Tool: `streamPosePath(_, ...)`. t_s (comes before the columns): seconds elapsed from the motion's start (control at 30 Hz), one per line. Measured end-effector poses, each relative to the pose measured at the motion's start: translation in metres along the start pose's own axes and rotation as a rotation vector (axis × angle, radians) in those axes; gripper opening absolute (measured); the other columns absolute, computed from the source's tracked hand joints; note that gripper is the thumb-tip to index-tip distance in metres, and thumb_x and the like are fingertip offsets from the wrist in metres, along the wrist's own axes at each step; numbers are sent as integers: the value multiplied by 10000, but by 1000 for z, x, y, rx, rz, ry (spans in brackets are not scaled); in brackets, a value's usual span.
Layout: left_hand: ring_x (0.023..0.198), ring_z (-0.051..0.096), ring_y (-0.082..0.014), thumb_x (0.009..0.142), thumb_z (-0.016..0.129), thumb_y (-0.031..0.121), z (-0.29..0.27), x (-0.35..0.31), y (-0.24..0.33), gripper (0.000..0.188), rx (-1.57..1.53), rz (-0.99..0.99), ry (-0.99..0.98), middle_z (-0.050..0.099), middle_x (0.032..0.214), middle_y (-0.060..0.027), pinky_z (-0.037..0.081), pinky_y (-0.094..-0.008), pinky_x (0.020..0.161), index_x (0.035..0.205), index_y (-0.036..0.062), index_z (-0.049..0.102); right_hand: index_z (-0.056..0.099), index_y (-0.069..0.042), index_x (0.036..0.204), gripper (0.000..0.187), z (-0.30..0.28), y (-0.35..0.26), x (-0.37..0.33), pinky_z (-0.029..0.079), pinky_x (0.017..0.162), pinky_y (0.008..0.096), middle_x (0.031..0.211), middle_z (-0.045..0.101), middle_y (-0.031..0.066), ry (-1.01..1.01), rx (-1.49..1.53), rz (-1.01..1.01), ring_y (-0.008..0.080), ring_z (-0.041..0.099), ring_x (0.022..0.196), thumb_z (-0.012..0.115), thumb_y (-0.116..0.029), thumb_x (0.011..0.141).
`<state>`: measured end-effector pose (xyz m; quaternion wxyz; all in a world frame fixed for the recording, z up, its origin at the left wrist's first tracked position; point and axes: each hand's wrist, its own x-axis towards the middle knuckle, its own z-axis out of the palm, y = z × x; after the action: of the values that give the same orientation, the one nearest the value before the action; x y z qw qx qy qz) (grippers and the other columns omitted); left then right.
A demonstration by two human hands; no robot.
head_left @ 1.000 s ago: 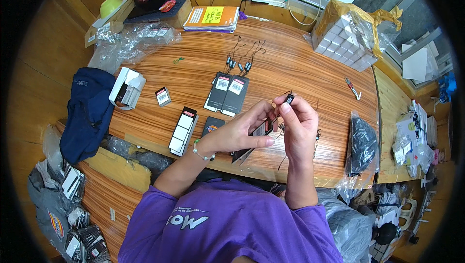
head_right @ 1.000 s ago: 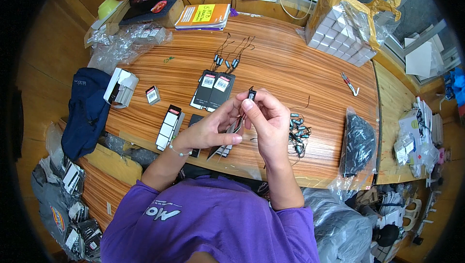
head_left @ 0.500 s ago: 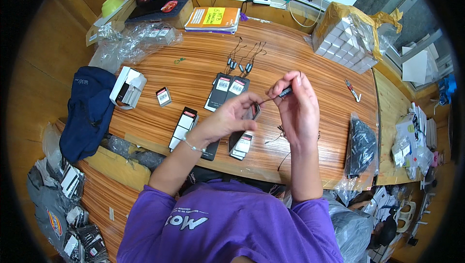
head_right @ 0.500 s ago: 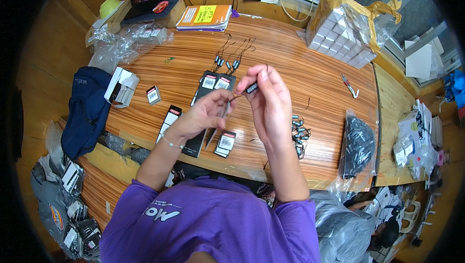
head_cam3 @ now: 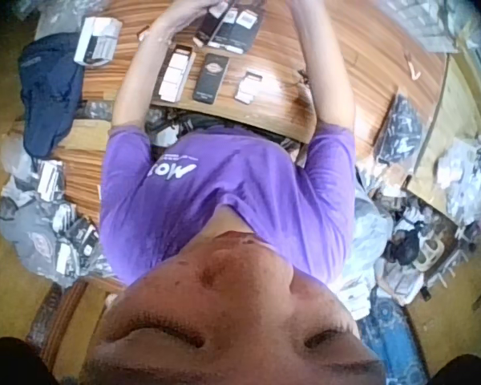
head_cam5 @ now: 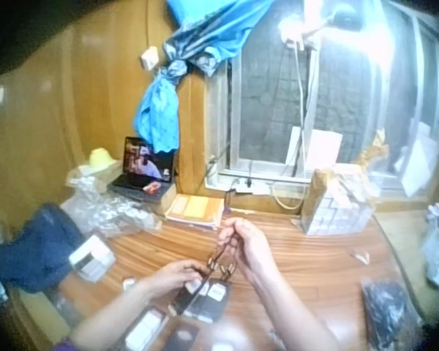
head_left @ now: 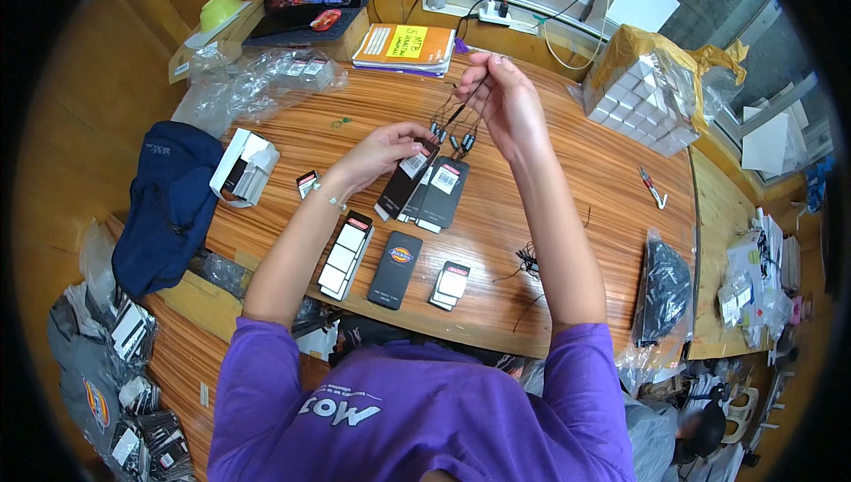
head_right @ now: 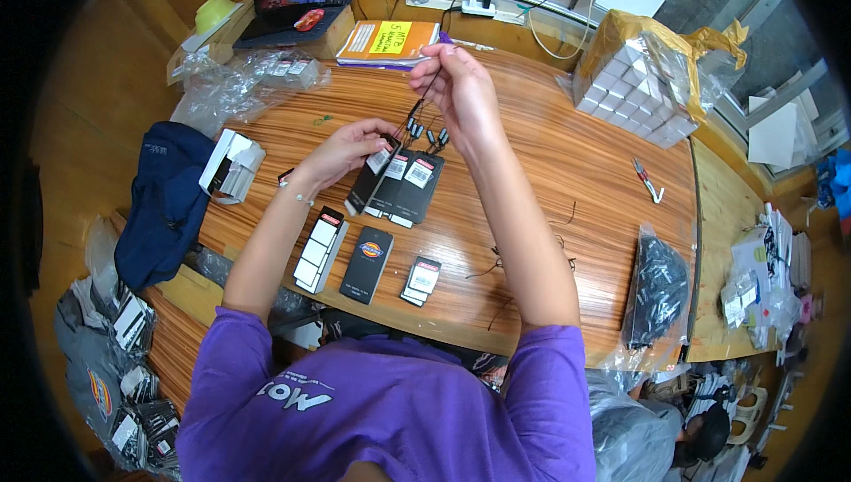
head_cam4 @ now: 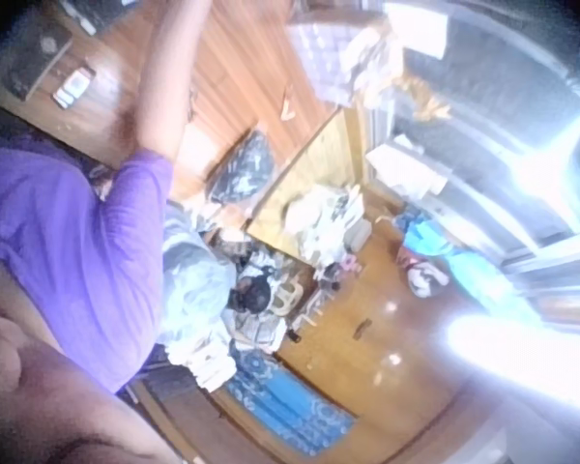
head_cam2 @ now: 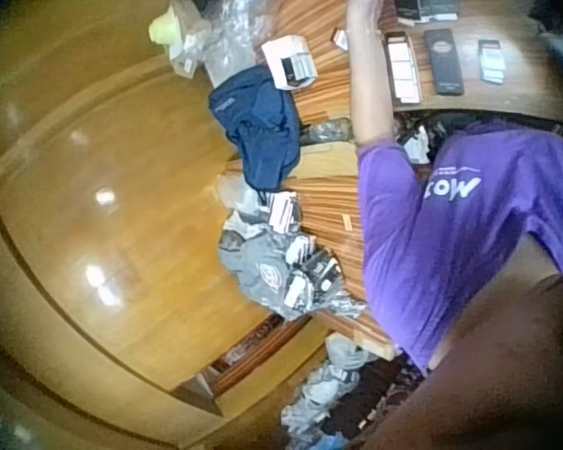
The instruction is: The person repeatedly picks small black rectangular electronic components and attaches them to thin wires, then places the assembled units on the table. The person handles the components and wires by hand without using tools.
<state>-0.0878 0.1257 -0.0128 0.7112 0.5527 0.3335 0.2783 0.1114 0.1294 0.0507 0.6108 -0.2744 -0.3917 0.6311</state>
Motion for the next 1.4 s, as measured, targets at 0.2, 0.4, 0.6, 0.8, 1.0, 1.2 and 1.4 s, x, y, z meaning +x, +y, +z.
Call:
streamPosePath(0.2,750,593,-59,857,574,87,-27,28,-37,243,209,-65,77,640,872,-17,459,-172,609,1088,14,566,539,-65,930,262,-30,15,66,461,657,279,743,604,38,100,-155,103,131,573,679,327,-215,966)
streamPosePath(0.4,657,546,-60,807,619,56,-33,40,-43,227,412,-86,133,603,795,1,439,-184,560,1031,17,614,553,-93,948,240,-59,33,99,422,722,305,787,575,-6,136,-357,234,109,537,749,350,-221,955)
streamPosePath(0.6,640,545,-79,723,680,12,-29,40,-52,273,691,68,209,573,782,-24,458,-208,575,992,14,631,632,-113,868,237,-81,60,114,322,502,226,670,402,-56,164,-458,303,68,358,549,410,-185,910)
streamPosePath(0.8,884,540,-200,772,664,112,-13,17,-35,307,809,117,313,526,1015,-105,459,-296,788,1055,21,590,610,-82,883,228,-105,85,126,295,394,209,595,454,-45,150,-468,455,64,376,451,393,-150,900)
streamPosePath(1.0,1002,531,-254,812,621,159,13,-50,-6,320,921,220,366,524,1082,-123,442,-314,845,1099,31,563,544,-36,897,121,-131,113,140,460,426,246,680,589,41,203,-492,436,104,549,508,491,36,815)
streamPosePath(1.2,1034,487,-278,737,682,179,43,-103,-5,348,1000,271,275,535,1070,-96,393,-361,895,1054,62,597,525,26,1099,299,-138,107,129,433,421,262,762,607,93,195,-844,47,151,560,521,569,6,803)
streamPosePath(1.4,1098,413,-267,610,748,246,49,-119,-10,452,1363,216,147,515,1119,-72,297,-409,948,1015,87,624,585,-39,1076,273,-92,53,22,473,580,271,818,632,54,-97,-997,-108,136,571,649,602,-91,809)
